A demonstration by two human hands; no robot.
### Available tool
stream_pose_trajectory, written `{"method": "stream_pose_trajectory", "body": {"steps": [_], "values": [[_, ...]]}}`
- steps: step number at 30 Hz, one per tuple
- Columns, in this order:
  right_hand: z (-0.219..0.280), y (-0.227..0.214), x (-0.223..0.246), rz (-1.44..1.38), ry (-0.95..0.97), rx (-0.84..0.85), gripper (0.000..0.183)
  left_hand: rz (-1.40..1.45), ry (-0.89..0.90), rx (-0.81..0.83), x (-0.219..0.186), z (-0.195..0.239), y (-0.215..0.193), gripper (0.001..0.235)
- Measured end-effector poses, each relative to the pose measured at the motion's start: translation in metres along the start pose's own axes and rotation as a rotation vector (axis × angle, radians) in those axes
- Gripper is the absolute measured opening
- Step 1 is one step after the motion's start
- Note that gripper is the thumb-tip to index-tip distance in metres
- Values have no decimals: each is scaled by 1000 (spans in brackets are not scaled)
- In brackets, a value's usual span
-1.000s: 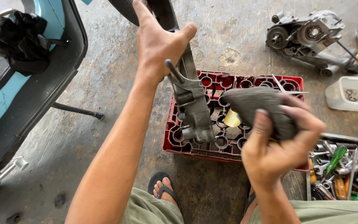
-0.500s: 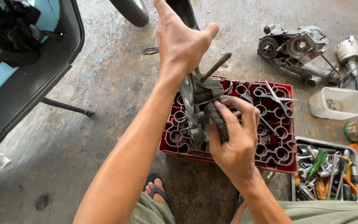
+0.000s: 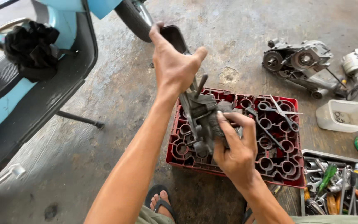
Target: The person scrubs a scooter engine casing with a wire brush and then uses a screwdriver to scrape residue from crevices. The person rotates the casing to access different areas while working over a red crate.
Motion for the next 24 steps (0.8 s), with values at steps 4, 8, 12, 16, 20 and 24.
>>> {"method": "stream_pose_trajectory", "body": {"steps": [4,8,12,16,20,24], "values": [[-6,-6,10,49,-96,64,27,-56,24,-56,-1,-1,2,93],[4,-20,8,70,-187,194,27,-28,59,-88,-5,4,8,96],[15,-59,-3,-70,25,149,23,-128,60,-133,-16,16,11,101],[16,-97,-26,74,327,-83,22,-157,114,-157,-25,29,14,101],[12,-98,-24,11,384,-161,23,-310,228,-164,-33,38,18,107],[13,-82,-6,40,282,-116,26,-350,274,-225,-37,45,8,99]]}}
Point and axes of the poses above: each hand's wrist, its own z-axis away from the middle knuckle, its own y-axis out of the palm, x = y × z, the point moved 8 cm from there along -z, towards the middle knuckle, and after that the axes turned 5 degrees about -x, right-handed, at the moved point
